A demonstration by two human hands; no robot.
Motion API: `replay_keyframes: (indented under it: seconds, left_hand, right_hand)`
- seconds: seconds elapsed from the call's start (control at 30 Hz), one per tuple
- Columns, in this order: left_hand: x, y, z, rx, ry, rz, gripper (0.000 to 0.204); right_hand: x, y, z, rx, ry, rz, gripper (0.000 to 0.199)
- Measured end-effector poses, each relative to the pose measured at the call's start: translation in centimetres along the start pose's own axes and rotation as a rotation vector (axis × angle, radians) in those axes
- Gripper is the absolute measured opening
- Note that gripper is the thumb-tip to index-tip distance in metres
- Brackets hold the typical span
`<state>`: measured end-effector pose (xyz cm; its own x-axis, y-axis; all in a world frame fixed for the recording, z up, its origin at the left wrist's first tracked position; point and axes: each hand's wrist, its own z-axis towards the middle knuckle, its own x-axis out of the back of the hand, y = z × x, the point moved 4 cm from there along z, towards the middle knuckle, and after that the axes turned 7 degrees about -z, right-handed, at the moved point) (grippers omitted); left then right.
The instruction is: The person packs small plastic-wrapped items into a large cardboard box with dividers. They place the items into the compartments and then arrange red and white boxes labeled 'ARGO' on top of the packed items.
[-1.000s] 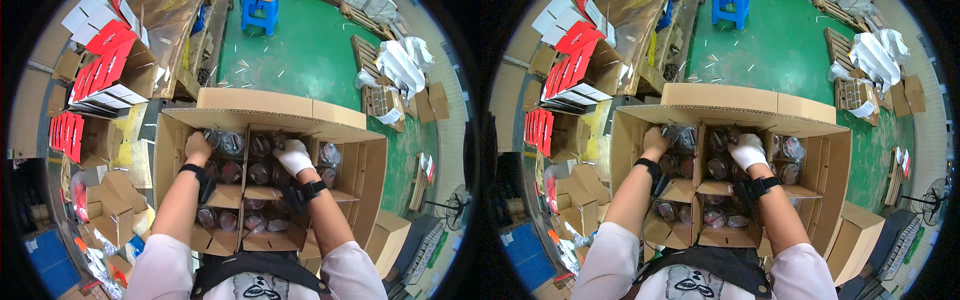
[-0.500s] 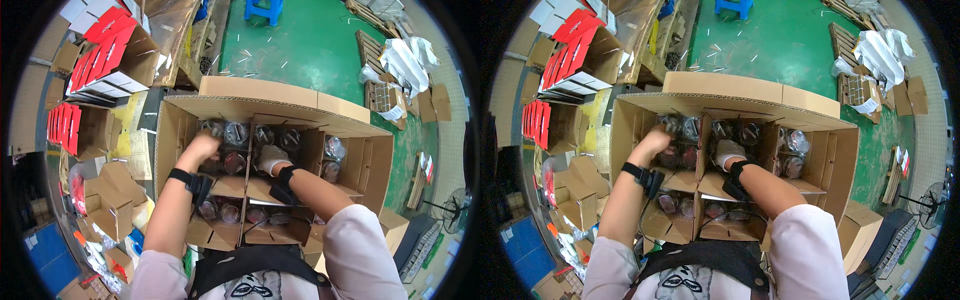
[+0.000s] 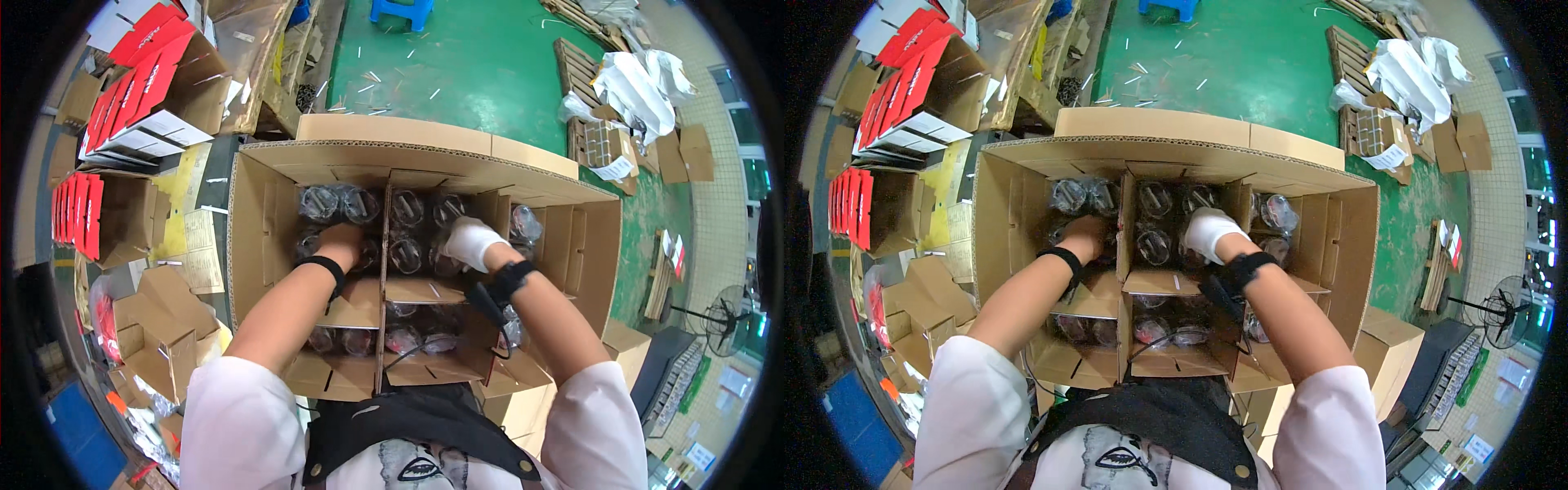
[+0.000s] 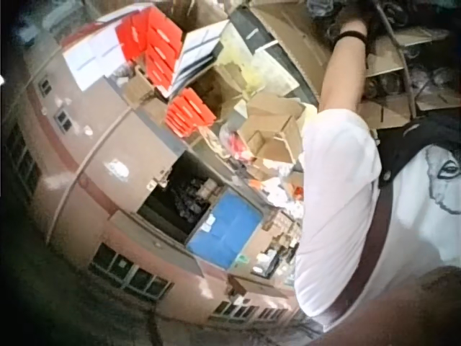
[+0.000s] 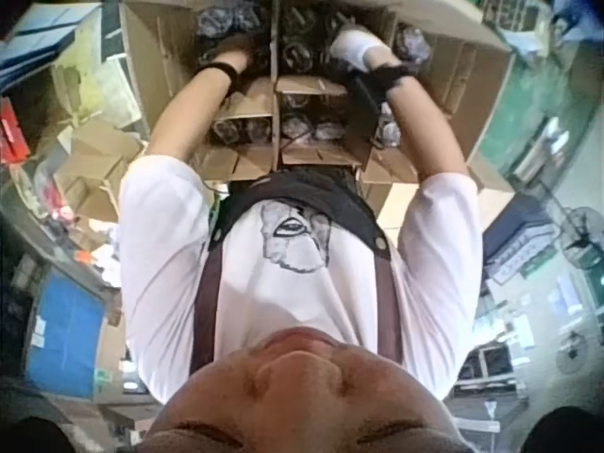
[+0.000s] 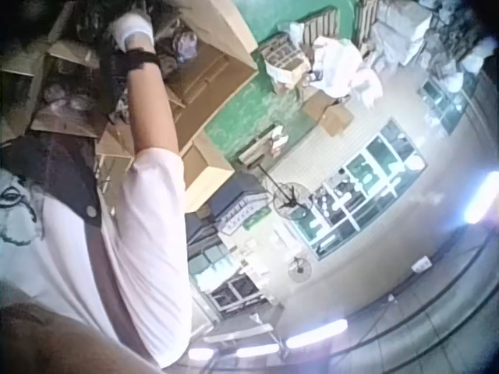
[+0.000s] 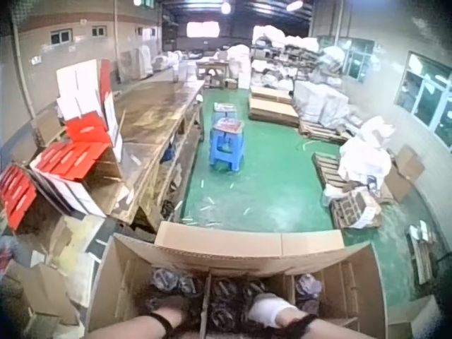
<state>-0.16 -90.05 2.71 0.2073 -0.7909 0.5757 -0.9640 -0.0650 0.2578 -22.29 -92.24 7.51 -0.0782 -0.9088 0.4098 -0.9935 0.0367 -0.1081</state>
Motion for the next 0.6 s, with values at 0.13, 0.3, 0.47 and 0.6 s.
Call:
replay_keyframes:
  seconds: [0.13, 0.3, 0.47, 0.6]
  left_hand:
    - [2.2, -2.3, -1.5, 0.013, -0.149, -0.226, 0.046]
    - [4.5, -5.3, -5.2, 0.33, 0.079, -0.923, 0.039]
    - [2.3, -6.7, -2.1, 0.2, -0.039, -0.153, 0.027]
    - [-2.9, -9.9, 2.6, 0.212, -0.049, 0.155, 0.035]
  right_hand:
    - [-2.6, 1.6, 3.9, -0.022, 0.343, -0.124, 0.021]
    - [-4.8, 2.5, 5.7, -0.261, 0.546, 0.069, 0.021]
    - [-1.2, -0.1, 2.1, -0.099, 0.478, -0.161, 0.021]
    - [2.7, -1.3, -8.2, 0.233, 0.797, 0.28, 0.037]
